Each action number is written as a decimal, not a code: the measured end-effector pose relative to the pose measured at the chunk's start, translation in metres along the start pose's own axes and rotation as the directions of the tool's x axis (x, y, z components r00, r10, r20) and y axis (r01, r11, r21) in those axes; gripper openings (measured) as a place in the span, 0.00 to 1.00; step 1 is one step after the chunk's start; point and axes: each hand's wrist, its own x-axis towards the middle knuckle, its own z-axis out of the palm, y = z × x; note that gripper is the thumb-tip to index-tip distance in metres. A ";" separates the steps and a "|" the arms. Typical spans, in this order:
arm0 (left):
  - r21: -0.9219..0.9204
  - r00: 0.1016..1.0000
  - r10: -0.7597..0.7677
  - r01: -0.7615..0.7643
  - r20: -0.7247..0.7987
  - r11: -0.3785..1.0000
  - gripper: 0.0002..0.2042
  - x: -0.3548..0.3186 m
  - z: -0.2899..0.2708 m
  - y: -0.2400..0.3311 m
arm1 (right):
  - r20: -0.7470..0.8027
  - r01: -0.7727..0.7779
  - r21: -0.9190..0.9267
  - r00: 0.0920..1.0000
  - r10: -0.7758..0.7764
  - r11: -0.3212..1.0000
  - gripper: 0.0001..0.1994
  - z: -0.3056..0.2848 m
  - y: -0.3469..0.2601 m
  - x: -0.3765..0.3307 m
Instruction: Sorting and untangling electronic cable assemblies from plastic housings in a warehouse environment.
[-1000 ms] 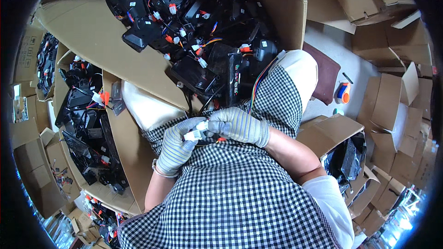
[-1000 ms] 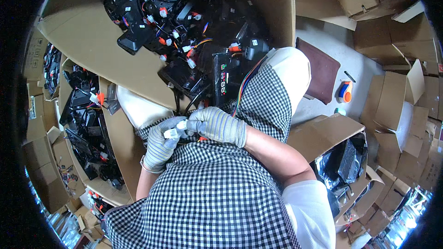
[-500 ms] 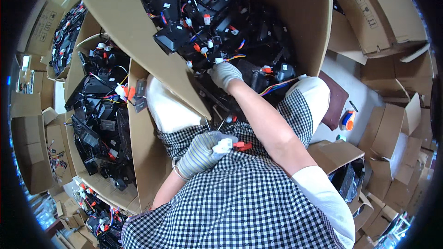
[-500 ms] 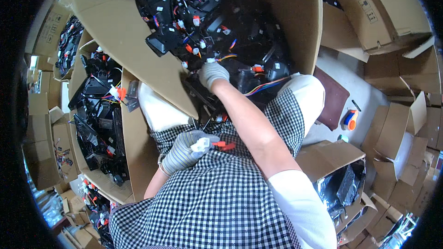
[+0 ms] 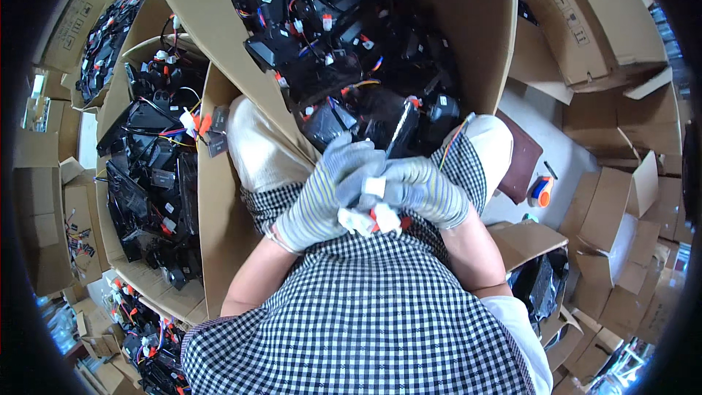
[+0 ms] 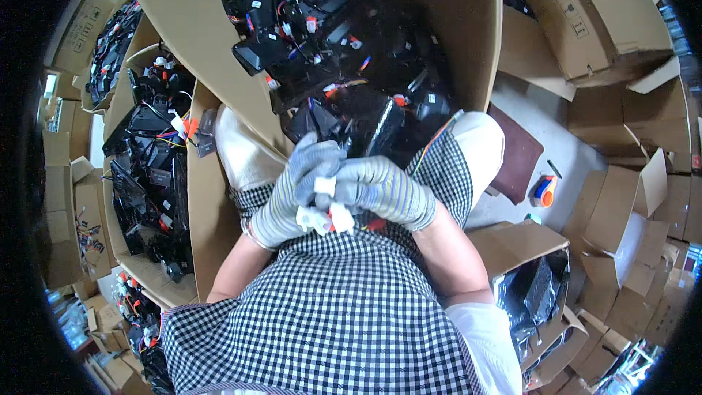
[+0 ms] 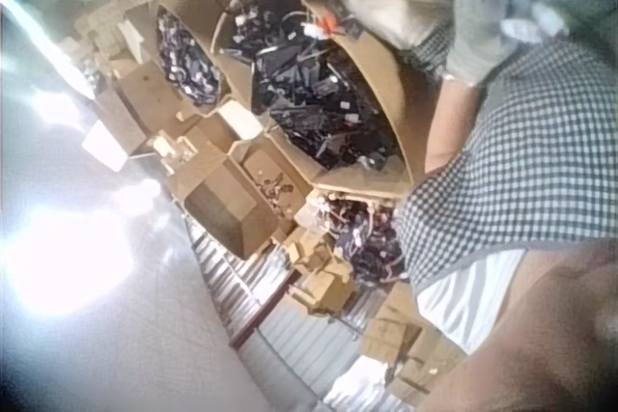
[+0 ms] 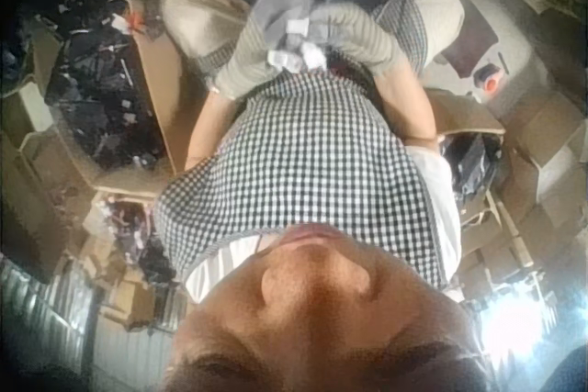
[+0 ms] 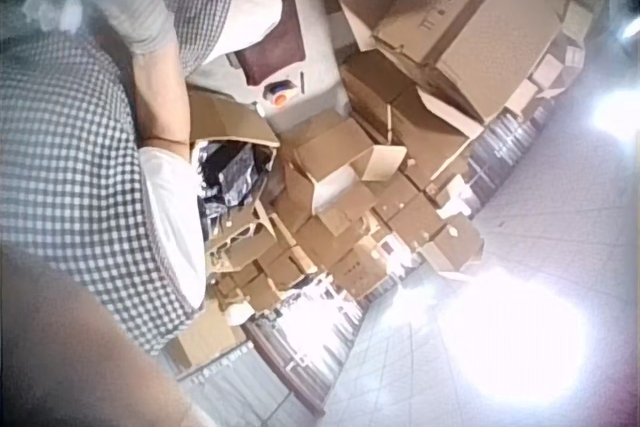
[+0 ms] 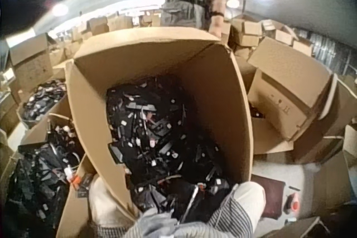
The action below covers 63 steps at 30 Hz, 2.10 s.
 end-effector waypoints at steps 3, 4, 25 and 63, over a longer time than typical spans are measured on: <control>-0.023 0.979 -0.203 0.204 0.008 0.979 0.19 -0.004 0.005 0.001 | -0.261 0.065 0.043 0.964 -0.051 0.997 0.17 0.004 -0.002 -0.012; -0.058 0.947 -0.320 0.321 0.024 0.945 0.18 -0.010 0.003 0.001 | -0.403 0.019 0.050 0.915 0.002 0.999 0.19 0.005 -0.007 -0.017; 0.253 0.939 -0.302 0.256 0.164 0.933 0.26 -0.017 0.015 0.007 | -0.273 -0.359 0.085 0.889 0.368 0.930 0.17 -0.014 -0.013 -0.037; -0.399 0.759 -0.552 0.652 0.347 0.645 0.13 -0.047 -0.001 -0.013 | -0.480 -0.384 -0.776 0.874 0.074 -0.500 0.21 -0.200 0.058 0.185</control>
